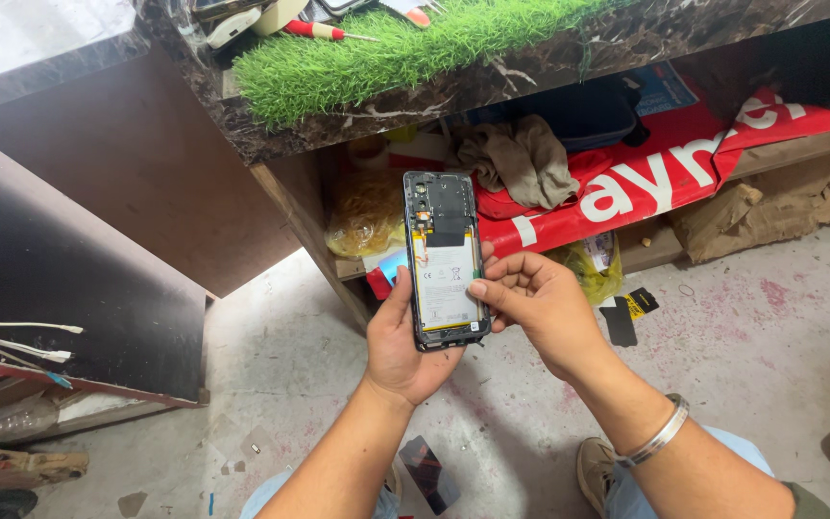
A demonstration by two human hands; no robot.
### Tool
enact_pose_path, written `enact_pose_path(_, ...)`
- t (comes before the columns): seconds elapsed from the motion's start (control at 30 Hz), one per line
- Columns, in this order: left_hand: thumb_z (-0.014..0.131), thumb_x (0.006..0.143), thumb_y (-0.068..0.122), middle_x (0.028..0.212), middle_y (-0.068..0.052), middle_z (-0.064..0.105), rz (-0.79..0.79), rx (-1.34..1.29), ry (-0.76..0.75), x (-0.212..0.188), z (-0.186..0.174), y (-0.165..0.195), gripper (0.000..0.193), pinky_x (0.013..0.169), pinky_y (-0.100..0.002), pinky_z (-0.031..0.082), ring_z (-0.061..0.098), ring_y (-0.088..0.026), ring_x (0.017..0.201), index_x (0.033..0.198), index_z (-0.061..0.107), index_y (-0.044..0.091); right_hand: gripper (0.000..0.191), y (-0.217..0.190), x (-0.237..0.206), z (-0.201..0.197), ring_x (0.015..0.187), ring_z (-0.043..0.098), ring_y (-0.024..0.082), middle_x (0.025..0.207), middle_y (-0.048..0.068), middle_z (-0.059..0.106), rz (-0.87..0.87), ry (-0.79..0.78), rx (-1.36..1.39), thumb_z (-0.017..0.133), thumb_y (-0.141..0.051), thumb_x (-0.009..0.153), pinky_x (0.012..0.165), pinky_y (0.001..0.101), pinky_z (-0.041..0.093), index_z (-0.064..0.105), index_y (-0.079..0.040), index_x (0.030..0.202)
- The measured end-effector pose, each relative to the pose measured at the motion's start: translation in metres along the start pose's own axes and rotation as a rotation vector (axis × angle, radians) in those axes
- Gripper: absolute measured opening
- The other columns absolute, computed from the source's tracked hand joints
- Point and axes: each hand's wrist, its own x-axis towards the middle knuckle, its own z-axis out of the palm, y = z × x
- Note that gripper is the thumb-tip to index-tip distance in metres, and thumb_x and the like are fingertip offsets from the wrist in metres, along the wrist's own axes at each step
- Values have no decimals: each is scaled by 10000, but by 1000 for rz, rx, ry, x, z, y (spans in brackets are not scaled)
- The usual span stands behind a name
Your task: The person holds a smartphone, removes and reattaches the back cover to check the internal battery and board, then snaps the cover back on. They wrap rubber bands around the phone body, power on the screen, and tap the display while the bands hold the assembly together.
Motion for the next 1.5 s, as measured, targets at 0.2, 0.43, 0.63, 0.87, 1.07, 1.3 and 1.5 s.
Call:
enact_pose_path(0.2, 373, 1078, 503, 1517, -169, 523, -17, 17, 35, 0, -1, -2, 669, 1218, -497, 389, 510, -311, 1403, 1541, 410, 21, 174, -13, -1, 1, 714, 659, 49, 832, 2, 710, -170, 26, -196, 744, -127, 902, 643, 218, 568, 656, -9, 994)
enact_pose_path(0.43, 366, 1117, 481, 1434, -134, 576, -138, -15, 18, -3, -12, -13, 577, 1151, -572, 446, 569, -300, 1323, 1505, 467, 67, 206, -36, -14, 3, 631, 357, 23, 696, -87, 421, -353, 80, -525, 759, -112, 910, 549, 203, 338, 735, -42, 1102)
enact_pose_path(0.63, 369, 1095, 482, 1428, -108, 587, -255, -11, 42, -4, -17, -29, 565, 1111, -560, 475, 586, -285, 1298, 1497, 470, 99, 188, -41, -13, 4, 613, 359, 21, 655, -82, 421, -350, 128, -615, 767, -115, 894, 531, 215, 334, 758, -52, 1071)
enact_pose_path(0.87, 366, 1096, 505, 1425, -109, 582, -278, 6, 36, -4, -16, -32, 588, 1107, -552, 487, 593, -268, 1290, 1504, 463, 93, 190, -40, -11, 4, 608, 394, 32, 687, -61, 484, -363, 158, -659, 774, -105, 877, 528, 226, 366, 773, -49, 1058)
enact_pose_path(1.07, 357, 1091, 515, 1403, -108, 590, -289, 27, 50, -4, -19, -34, 597, 1088, -540, 504, 603, -264, 1269, 1492, 466, 85, 194, -39, -11, 5, 602, 413, 39, 692, -38, 498, -374, 177, -693, 787, -98, 864, 528, 237, 382, 777, -50, 1052)
enact_pose_path(1.3, 366, 1095, 502, 1366, -115, 601, -292, 102, 63, -2, -22, -35, 593, 1045, -504, 536, 618, -258, 1233, 1477, 471, 61, 182, -41, -11, 2, 563, 456, 36, 678, -28, 540, -382, 177, -732, 786, -95, 849, 516, 243, 407, 786, -52, 1026)
enact_pose_path(1.5, 368, 1071, 498, 1399, -120, 595, -316, 132, 80, -2, -18, -33, 613, 1040, -492, 535, 601, -267, 1300, 1489, 455, 58, 136, -42, -6, -2, 519, 443, 33, 584, -23, 501, -128, 131, -620, 760, -126, 888, 459, 238, 404, 743, -40, 992)
